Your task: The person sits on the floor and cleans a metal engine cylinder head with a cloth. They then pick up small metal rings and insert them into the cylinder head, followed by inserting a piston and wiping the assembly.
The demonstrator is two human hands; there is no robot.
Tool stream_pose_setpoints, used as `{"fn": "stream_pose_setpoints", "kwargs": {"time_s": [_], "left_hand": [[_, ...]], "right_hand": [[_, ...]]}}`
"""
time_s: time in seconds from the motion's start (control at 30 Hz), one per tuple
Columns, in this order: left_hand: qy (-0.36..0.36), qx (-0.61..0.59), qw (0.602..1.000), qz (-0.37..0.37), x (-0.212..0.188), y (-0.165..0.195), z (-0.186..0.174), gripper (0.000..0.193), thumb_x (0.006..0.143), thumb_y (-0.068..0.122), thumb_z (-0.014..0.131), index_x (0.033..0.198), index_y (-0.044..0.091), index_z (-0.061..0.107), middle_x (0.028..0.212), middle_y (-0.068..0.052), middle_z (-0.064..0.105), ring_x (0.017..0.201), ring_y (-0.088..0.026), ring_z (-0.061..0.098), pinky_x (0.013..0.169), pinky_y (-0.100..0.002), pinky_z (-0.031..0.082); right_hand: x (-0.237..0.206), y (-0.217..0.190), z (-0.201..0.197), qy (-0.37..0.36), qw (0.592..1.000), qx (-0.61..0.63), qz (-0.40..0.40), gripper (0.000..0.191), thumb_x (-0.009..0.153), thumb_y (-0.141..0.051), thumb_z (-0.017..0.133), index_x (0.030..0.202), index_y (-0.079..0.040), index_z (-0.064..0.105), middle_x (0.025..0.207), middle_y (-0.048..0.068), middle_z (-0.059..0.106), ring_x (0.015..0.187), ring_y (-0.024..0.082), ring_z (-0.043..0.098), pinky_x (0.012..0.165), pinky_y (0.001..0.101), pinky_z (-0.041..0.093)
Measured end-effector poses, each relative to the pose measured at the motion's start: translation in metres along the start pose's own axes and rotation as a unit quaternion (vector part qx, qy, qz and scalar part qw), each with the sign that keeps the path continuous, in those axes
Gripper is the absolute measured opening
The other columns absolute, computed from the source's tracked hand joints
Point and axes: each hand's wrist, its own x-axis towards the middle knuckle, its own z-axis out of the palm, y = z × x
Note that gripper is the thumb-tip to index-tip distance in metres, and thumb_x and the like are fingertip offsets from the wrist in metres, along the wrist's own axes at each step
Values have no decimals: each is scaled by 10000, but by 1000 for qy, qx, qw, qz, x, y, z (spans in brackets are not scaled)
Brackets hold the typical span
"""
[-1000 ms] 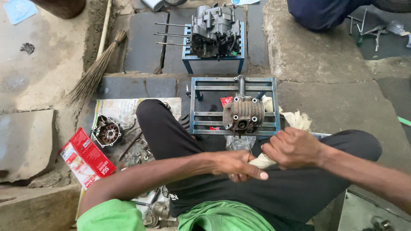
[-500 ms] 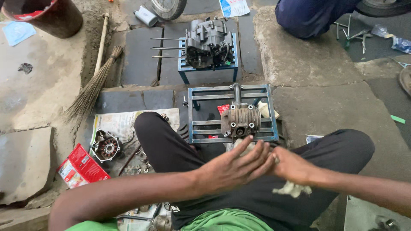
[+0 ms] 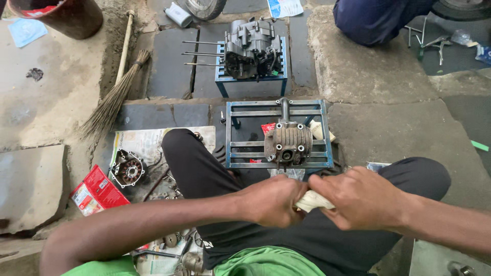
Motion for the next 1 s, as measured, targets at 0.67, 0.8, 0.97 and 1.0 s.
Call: {"fn": "stream_pose_setpoints", "kwargs": {"time_s": [0.67,0.8,0.97,1.0], "left_hand": [[40,482,873,58,23,5,-14,290,1027,203,643,1182,-39,603,912,-169,689,778,-326,708,612,-455,561],[-54,292,950,-98,29,-16,-7,298,843,166,680,1095,14,636,808,-217,722,717,-401,715,643,-527,565],[0,17,998,-67,13,-34,5,280,848,257,785,1006,34,724,820,-183,728,766,-339,743,695,-452,569],[7,-27,998,-49,10,-37,8,287,830,244,789,1011,32,720,829,-152,731,760,-302,751,682,-434,568]], "right_hand": [[8,24,17,-75,814,462,344,261,762,-154,759,970,-13,826,789,52,815,641,147,656,603,319,509],[14,26,17,-124,885,305,329,264,756,-214,772,984,-83,796,742,68,803,660,196,746,636,374,566],[9,15,4,-103,967,96,212,271,733,-205,733,980,-104,690,705,177,734,716,348,720,672,476,554],[8,12,3,-95,971,74,206,264,726,-219,743,944,-92,664,699,185,727,720,364,713,679,495,550]]}}
